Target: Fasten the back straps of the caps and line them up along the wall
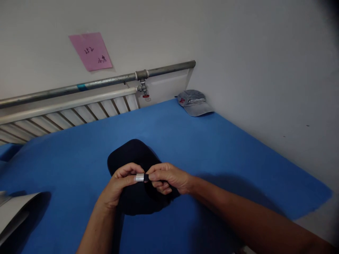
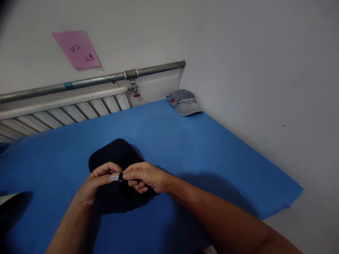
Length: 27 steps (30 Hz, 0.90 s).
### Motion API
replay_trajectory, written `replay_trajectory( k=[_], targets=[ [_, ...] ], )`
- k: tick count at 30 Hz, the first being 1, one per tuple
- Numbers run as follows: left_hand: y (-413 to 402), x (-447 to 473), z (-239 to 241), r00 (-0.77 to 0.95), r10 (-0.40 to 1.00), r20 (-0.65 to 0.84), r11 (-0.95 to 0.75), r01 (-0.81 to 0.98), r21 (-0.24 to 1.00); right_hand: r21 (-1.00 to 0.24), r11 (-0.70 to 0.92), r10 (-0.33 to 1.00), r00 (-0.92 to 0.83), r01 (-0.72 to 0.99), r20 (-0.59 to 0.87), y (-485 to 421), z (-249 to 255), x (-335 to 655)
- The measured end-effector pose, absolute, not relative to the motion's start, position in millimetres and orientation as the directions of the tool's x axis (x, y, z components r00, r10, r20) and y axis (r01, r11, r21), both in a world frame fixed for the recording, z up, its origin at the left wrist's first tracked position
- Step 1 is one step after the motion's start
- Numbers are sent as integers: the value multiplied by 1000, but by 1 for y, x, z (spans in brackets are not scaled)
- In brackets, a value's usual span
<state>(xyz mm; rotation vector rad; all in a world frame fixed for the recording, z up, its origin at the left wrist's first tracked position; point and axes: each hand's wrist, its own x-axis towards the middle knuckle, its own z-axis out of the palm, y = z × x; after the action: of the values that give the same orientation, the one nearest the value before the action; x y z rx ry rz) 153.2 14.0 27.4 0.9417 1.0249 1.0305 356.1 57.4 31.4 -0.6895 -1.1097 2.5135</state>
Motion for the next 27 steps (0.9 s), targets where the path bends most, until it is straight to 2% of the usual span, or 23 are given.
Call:
replay_trajectory(
  k=[7,12,17,27],
  targets=[
    [16,154,31,176,968,-181,205,-127,971,-792,-607,511,-793,-59,-333,55,30,354],
    [15,155,33,165,959,-232,249,-90,964,-794,-606,490,-811,-52,-320,57,31,356],
    [13,157,36,118,968,-220,224,-24,974,-794,-606,489,-809,-47,-326,57,33,356],
    [13,160,40,102,964,-247,252,-41,967,-809,-586,512,-797,-50,-321,56,35,355]
  ],
)
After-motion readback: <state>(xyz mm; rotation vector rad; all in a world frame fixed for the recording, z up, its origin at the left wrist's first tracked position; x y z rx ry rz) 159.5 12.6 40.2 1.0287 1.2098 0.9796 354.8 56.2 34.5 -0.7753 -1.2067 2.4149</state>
